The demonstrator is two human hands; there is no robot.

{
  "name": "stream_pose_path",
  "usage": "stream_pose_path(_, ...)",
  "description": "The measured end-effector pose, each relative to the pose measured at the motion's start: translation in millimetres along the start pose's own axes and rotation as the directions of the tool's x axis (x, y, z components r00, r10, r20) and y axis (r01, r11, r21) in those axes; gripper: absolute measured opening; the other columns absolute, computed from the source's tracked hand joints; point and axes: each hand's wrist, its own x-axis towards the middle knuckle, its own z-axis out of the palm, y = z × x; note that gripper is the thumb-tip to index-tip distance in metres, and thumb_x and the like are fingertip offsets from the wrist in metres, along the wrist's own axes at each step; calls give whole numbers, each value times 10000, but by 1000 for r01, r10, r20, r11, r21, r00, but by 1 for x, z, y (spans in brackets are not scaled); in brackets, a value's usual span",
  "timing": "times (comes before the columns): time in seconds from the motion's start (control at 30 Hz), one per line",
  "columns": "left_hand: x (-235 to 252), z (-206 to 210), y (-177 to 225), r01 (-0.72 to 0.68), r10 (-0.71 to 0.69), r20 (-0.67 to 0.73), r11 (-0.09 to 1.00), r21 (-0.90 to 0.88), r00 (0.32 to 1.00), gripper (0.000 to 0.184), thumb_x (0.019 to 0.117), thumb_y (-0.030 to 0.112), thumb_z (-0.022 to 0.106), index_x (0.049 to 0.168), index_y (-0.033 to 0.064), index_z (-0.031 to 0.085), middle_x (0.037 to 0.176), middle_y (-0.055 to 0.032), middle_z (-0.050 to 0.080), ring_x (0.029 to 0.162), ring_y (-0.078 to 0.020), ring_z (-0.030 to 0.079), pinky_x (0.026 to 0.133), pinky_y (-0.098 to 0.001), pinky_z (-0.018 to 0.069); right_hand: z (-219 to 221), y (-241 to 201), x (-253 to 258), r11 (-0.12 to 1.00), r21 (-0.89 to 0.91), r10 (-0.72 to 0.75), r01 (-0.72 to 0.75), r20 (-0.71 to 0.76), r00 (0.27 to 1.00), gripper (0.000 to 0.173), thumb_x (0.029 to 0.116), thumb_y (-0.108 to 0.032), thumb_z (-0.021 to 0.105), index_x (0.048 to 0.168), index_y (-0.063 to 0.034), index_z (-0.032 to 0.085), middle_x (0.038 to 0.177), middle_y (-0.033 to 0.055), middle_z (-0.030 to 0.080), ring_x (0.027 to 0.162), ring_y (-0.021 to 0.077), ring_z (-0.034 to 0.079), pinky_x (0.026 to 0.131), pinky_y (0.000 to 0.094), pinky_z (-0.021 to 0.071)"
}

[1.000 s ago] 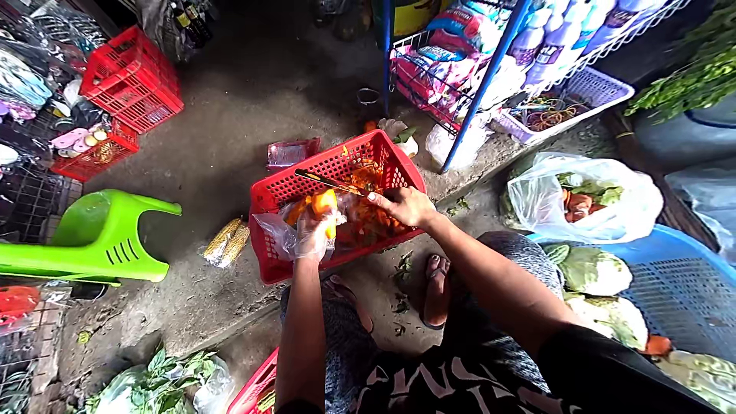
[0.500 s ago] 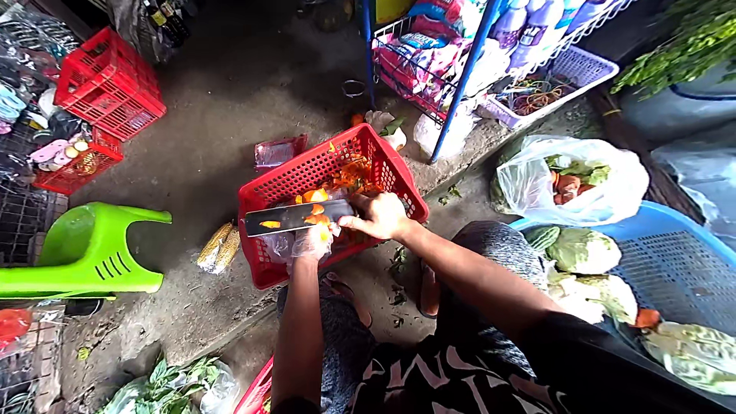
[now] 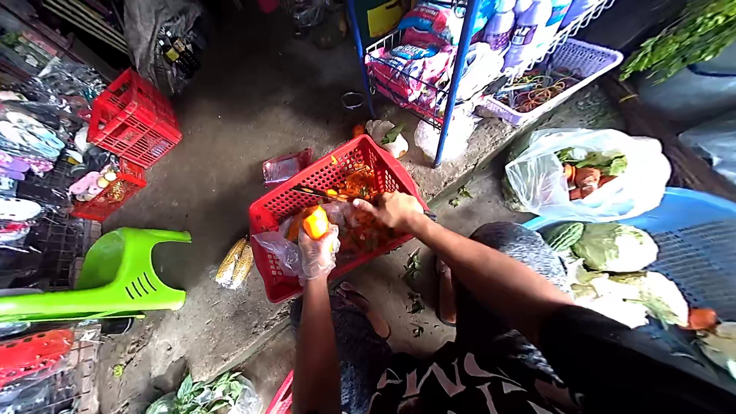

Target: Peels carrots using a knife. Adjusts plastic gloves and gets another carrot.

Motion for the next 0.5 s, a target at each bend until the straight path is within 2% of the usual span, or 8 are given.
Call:
stream_pose_path(0.07, 5, -6, -1, 73, -70, 42, 995, -63, 997, 417, 829, 57, 610, 1219, -1, 476, 822, -18, 627, 641, -78, 616, 592, -237, 557, 0, 4, -1, 999, 44, -5, 6, -21, 1000, 866, 956, -798, 354, 1183, -40, 706, 1196, 264, 685, 1170, 460, 636, 935, 689, 468)
stream_pose_path(0.1, 8, -9, 0, 129, -124, 52, 985, -115, 991, 341, 884, 60, 544, 1217, 21, 485, 850, -25, 638, 676, -85, 629, 618, -235, 562, 1, 6, -2, 998, 66, -21, 23, -34, 999, 857, 955, -799, 359, 1177, -50, 712, 1173, 258, 694, 1151, 457, 644, 928, 691, 472)
stream_pose_path(0.17, 13, -10, 6, 229, -228, 28, 953, -198, 973, 218, 1028, 100, 396, 1210, 56, 508, 822, -43, 638, 675, -112, 642, 605, -241, 563, 0, 6, -7, 993, 86, -78, 83, -60, 995, 811, 974, -769, 369, 1134, -50, 710, 1088, 252, 702, 1086, 452, 660, 886, 684, 476)
stream_pose_path(0.23, 15, -6, 8, 299, -303, 17, 929, -218, 953, 244, 1113, 223, 315, 1188, 97, 509, 795, -52, 629, 651, -131, 641, 571, -245, 553, 0, 9, -13, 983, 83, -156, 163, -83, 984, 773, 986, -744, 390, 1105, -53, 714, 1021, 234, 709, 1031, 438, 674, 864, 674, 484)
stream_pose_path(0.33, 17, 1, 3, 325, -318, 70, 910, -258, 945, 398, 1125, 336, 227, 1214, 74, 513, 888, -102, 643, 743, -194, 658, 659, -323, 582, 5, 11, -16, 950, 41, -303, 309, -122, 945, 788, 966, -756, 416, 1114, -43, 717, 974, 224, 715, 996, 432, 685, 870, 664, 494)
stream_pose_path(0.37, 16, 5, 4, 341, -340, 47, 906, -253, 939, 418, 1125, 332, 210, 1168, 62, 527, 871, -104, 646, 743, -198, 659, 661, -334, 583, 8, 10, -17, 934, 2, -354, 357, -138, 925, 818, 948, -782, 408, 1101, -37, 711, 949, 220, 714, 976, 429, 689, 857, 657, 494)
stream_pose_path(0.43, 14, 11, 5, 406, -431, -69, 884, -233, 900, 376, 1125, 299, 235, 1080, 69, 530, 809, -78, 600, 696, -179, 616, 620, -332, 553, 14, 5, -21, 905, -92, -426, 416, -161, 890, 906, 898, -846, 387, 1123, -30, 709, 956, 225, 720, 977, 432, 695, 845, 647, 500)
stream_pose_path(0.5, 9, 17, 1, 493, -532, -188, 842, -219, 826, 325, 1127, 280, 257, 1040, 83, 500, 758, -57, 540, 625, -149, 562, 549, -301, 518, 18, 0, -24, 880, -174, -468, 441, -164, 869, 928, 883, -862, 401, 1155, -28, 706, 992, 229, 724, 998, 438, 695, 838, 644, 503)
